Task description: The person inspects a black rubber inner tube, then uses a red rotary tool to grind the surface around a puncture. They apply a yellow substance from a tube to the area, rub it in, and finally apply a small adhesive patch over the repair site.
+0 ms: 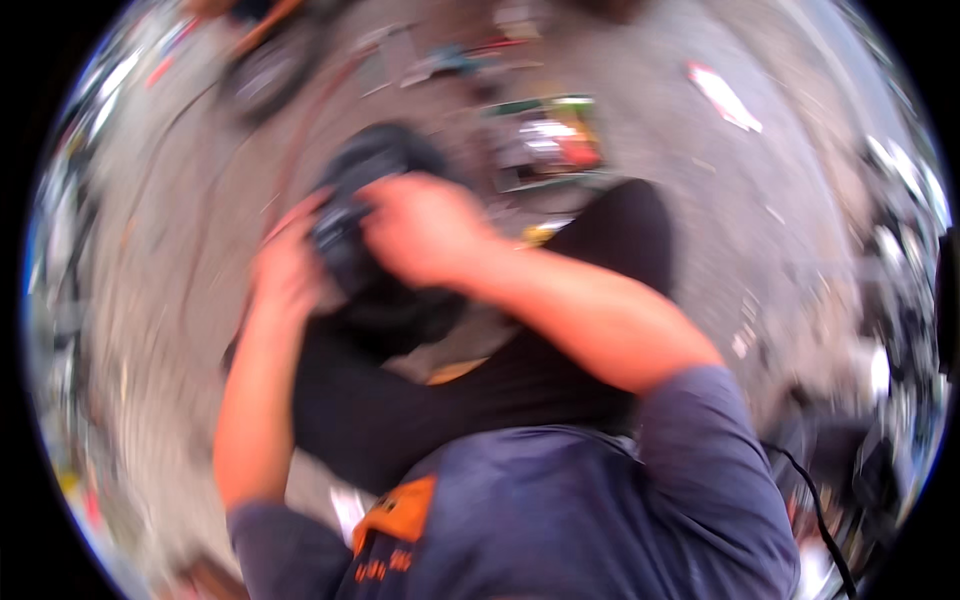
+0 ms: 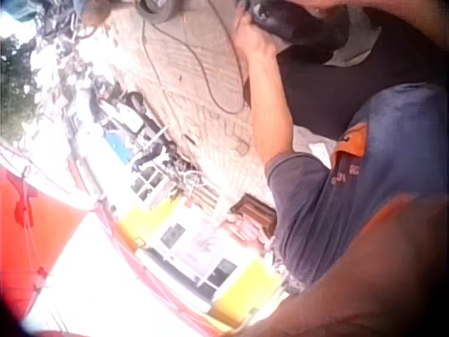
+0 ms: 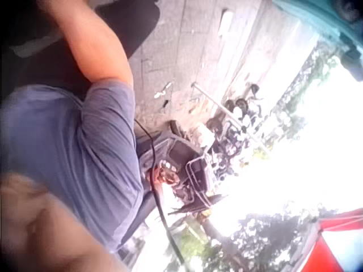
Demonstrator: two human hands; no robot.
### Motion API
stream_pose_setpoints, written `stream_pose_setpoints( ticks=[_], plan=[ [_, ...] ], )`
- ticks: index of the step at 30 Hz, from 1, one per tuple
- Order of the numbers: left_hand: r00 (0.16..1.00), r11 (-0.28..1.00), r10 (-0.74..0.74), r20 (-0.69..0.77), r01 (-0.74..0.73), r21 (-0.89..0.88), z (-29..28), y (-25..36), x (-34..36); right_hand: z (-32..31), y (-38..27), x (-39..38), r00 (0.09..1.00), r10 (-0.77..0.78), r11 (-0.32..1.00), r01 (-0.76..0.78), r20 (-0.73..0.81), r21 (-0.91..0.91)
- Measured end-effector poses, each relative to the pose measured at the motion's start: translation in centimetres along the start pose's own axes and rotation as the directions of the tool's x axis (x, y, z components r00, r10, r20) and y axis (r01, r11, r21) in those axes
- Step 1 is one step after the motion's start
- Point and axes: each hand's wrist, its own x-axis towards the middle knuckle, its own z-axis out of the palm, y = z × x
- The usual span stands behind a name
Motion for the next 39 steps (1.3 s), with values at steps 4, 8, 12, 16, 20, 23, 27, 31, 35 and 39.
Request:
stream_pose_setpoints(
  ticks=[4,8,12,16,20,23,27,31,35,39],
  plan=[
    [0.998,0.998,0.057,-0.005,-0.057,0.018,0.6,0.2,0.9,0.2,-0.8,-0.7,0.995,-0.087,0.995,0.085,-0.041,-0.052],
    [0.999,1.0,0.014,0.034,-0.015,0.015,2.9,0.4,0.5,-1.1,0.4,-0.9,0.975,-0.213,0.971,0.219,0.061,-0.098],
    [0.997,0.999,-0.008,0.075,0.004,0.05,3.4,1.2,0.0,0.3,0.6,-1.2,0.955,-0.287,0.938,0.296,0.073,-0.181],
    [0.995,0.996,0.002,0.1,-0.011,0.087,3.1,1.3,0.0,1.4,0.8,-1.1,0.945,-0.304,0.894,0.326,0.118,-0.309],
    [0.995,0.989,0.045,0.089,-0.057,0.139,2.0,0.6,0.6,2.2,0.2,-1.7,0.934,-0.298,0.863,0.351,0.196,-0.363],
    [0.996,0.999,0.017,0.089,-0.02,0.038,2.4,1.0,0.1,2.3,0.7,-0.7,0.951,-0.291,0.851,0.306,0.101,-0.426],
    [0.999,0.998,0.03,0.04,-0.032,0.062,1.7,0.3,0.6,2.6,0.4,-1.7,0.937,-0.305,0.829,0.349,0.169,-0.438],
    [0.998,0.995,0.056,0.038,-0.058,0.077,2.2,0.8,0.5,1.8,-0.1,-1.0,0.979,-0.16,0.867,0.199,0.123,-0.457],
    [0.995,0.987,0.078,0.063,-0.086,0.138,-0.8,-0.5,1.0,3.4,-0.4,-2.4,0.951,-0.248,0.873,0.302,0.185,-0.382],
    [0.993,0.99,0.099,0.068,-0.105,0.093,-2.6,-0.5,0.8,3.1,-0.8,-1.3,0.954,-0.192,0.872,0.274,0.231,-0.406]
  ],
)
